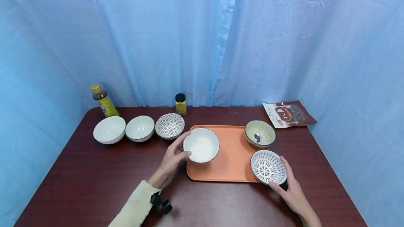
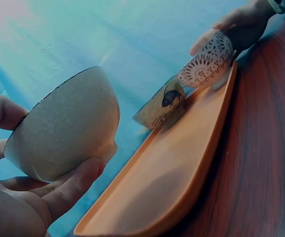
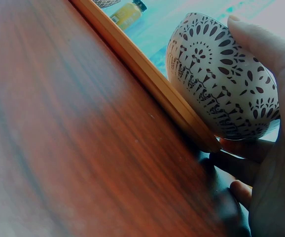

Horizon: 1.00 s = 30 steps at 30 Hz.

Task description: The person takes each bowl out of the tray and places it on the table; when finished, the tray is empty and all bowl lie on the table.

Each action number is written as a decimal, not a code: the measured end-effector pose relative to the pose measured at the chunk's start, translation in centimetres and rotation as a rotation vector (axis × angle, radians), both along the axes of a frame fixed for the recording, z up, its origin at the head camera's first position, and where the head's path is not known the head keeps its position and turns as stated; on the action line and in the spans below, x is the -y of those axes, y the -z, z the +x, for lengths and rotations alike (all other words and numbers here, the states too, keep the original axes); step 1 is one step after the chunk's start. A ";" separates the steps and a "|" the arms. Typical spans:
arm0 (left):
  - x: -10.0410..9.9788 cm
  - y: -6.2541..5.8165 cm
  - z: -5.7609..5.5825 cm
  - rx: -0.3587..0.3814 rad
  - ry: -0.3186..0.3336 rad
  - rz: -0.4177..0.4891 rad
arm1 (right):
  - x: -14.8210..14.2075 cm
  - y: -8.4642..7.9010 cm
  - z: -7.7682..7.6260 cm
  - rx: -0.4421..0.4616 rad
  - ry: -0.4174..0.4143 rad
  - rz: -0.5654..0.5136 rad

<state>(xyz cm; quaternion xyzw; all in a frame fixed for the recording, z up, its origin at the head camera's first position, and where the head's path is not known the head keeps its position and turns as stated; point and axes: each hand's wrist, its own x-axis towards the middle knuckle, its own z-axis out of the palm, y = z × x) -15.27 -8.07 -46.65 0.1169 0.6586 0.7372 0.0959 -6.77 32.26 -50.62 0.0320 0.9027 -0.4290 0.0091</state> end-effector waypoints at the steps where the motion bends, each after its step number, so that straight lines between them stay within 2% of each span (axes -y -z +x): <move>1: 0.3 0.1 0.1 0.006 -0.006 0.003 | 0.0 0.0 0.0 0.000 -0.001 0.000; 8: 2.3 0.7 0.8 0.004 -0.059 0.034 | 0.0 0.0 -0.1 0.012 0.000 0.008; 18: 5.0 1.5 1.9 -0.013 -0.127 -0.009 | 0.0 -0.1 0.0 0.031 0.006 0.017; 24: 6.6 2.5 2.3 -0.057 -0.118 0.007 | 0.1 -0.3 0.0 0.029 0.005 0.007; 30: 8.1 3.4 2.6 -0.046 -0.103 0.008 | 0.1 -0.3 -0.1 0.029 0.005 0.013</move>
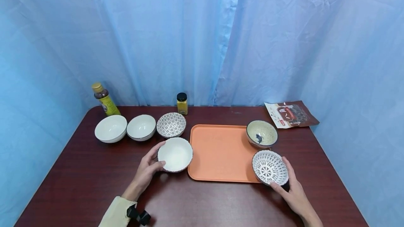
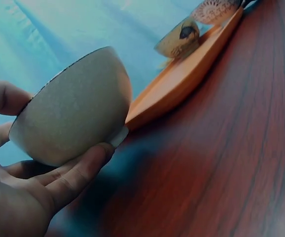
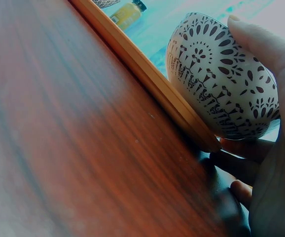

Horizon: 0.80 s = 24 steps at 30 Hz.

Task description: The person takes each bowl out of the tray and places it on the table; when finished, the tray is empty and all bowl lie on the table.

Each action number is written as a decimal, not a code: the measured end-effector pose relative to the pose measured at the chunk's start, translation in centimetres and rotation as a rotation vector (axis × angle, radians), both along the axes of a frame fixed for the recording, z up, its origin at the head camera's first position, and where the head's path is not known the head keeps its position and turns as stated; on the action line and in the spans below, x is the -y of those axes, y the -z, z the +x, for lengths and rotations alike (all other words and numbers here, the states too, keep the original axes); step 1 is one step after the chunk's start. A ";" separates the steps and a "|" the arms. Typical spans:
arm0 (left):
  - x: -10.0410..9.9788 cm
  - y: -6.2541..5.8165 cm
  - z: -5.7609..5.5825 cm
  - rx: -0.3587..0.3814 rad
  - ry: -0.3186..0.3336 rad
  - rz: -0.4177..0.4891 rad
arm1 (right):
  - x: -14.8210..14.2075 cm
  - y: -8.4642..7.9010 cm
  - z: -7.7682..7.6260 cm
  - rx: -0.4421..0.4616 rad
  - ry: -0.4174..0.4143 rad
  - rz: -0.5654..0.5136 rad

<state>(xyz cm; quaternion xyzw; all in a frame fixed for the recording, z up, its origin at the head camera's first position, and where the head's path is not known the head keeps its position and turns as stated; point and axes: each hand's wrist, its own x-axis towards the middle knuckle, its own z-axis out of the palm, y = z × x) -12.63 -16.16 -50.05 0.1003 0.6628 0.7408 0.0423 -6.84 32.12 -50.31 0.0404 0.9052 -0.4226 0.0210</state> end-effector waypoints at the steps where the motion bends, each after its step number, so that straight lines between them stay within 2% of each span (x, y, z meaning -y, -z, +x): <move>1: 0.2 0.1 0.0 0.005 0.001 0.001 | 0.0 0.0 0.0 -0.001 -0.001 0.000; 12: 2.1 1.2 -0.3 0.036 0.005 0.033 | 0.0 0.2 0.0 -0.009 0.002 -0.008; 24: 2.6 1.1 -0.5 0.070 -0.011 0.042 | -0.1 0.4 0.1 -0.012 0.002 -0.024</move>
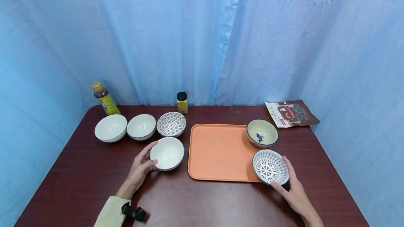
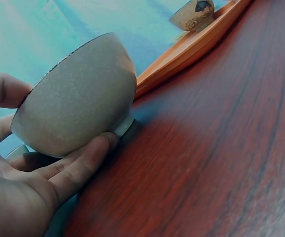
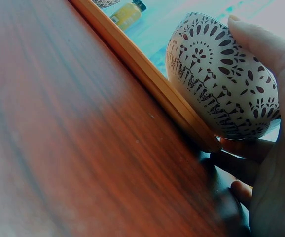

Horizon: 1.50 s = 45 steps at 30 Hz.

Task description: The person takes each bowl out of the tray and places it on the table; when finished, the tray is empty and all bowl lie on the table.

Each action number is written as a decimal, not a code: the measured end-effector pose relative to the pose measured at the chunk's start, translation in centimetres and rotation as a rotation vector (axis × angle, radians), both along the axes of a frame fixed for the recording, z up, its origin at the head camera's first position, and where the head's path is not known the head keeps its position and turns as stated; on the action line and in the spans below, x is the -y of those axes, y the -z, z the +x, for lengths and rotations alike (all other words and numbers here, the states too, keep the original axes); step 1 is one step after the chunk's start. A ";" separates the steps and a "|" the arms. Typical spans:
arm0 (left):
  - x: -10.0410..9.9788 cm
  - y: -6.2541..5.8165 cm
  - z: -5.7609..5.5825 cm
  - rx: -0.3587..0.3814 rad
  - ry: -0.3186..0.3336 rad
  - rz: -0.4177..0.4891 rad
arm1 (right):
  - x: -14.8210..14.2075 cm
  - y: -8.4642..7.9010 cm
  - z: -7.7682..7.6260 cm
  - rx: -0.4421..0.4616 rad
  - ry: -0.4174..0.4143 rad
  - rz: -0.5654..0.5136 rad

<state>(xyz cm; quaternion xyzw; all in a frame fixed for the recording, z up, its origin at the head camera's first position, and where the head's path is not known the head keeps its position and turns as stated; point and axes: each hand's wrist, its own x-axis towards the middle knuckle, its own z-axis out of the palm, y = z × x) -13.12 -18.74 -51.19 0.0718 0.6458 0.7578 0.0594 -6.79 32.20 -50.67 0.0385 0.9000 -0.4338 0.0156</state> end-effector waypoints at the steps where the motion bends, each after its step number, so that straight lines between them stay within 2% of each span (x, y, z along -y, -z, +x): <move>1: 0.0 0.0 0.0 0.002 0.000 -0.002 | 0.0 0.0 0.0 -0.002 0.000 0.000; 7: 0.2 -0.1 -0.1 0.013 -0.003 -0.029 | 0.1 0.1 0.2 -0.010 0.004 0.007; 13: 0.5 -0.2 -0.1 0.018 0.027 -0.060 | 0.1 0.1 0.3 -0.012 0.003 0.002; 19: 0.9 -1.1 -0.2 0.095 0.082 -0.135 | 0.1 0.1 0.2 -0.013 -0.002 -0.001; 23: 1.6 -1.9 -0.2 0.103 0.074 -0.197 | 0.1 0.1 0.1 -0.008 -0.006 0.000; 30: 3.0 -3.9 -0.1 -0.007 -0.071 -0.268 | 0.0 0.1 0.1 -0.006 -0.008 0.007; 33: 3.6 -4.8 0.0 -0.057 -0.129 -0.271 | 0.0 0.1 0.0 0.006 -0.014 0.011; 35: 3.9 -5.4 0.0 -0.087 -0.144 -0.257 | 0.0 0.0 -0.1 0.010 -0.016 0.012; 40: 3.2 -6.8 -0.5 -0.171 -0.105 -0.184 | 0.0 -0.2 -0.2 0.012 -0.016 0.022; 45: 0.5 -8.1 -1.5 -0.239 -0.011 -0.109 | 0.0 -0.4 -0.2 0.023 -0.015 0.028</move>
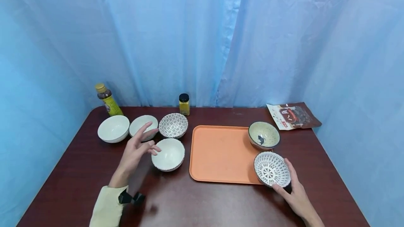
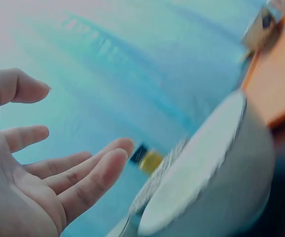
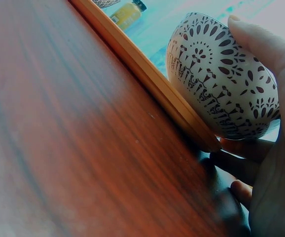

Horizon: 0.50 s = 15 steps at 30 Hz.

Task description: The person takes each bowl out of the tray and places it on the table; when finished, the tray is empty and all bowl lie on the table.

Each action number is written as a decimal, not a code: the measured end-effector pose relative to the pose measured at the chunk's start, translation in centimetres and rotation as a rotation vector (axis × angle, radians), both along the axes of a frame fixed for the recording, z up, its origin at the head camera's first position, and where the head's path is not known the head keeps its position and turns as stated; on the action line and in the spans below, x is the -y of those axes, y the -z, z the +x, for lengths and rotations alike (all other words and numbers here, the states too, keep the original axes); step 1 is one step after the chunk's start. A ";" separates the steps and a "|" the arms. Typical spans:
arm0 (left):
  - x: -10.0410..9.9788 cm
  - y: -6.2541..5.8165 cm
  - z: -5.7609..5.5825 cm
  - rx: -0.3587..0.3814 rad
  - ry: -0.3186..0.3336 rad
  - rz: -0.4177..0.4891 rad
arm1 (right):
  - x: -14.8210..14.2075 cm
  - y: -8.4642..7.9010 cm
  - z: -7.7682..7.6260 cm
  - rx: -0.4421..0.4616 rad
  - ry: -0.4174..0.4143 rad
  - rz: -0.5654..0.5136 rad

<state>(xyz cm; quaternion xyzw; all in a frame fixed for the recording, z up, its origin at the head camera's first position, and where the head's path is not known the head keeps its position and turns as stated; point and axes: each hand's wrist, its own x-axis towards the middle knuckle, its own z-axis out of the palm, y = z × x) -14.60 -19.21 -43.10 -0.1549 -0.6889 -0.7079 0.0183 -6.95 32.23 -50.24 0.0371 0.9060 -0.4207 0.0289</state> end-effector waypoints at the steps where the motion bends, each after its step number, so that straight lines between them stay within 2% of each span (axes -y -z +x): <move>1: -0.7 -0.2 -0.2 -0.001 0.019 0.011 | 0.0 0.0 0.0 0.001 0.001 0.000; 10: -6.7 -1.2 -1.9 0.042 0.144 -0.033 | 0.0 0.0 0.2 0.001 0.005 0.017; 15: -9.8 -1.3 -3.1 0.098 0.176 -0.082 | 0.1 0.2 0.2 -0.002 0.000 0.014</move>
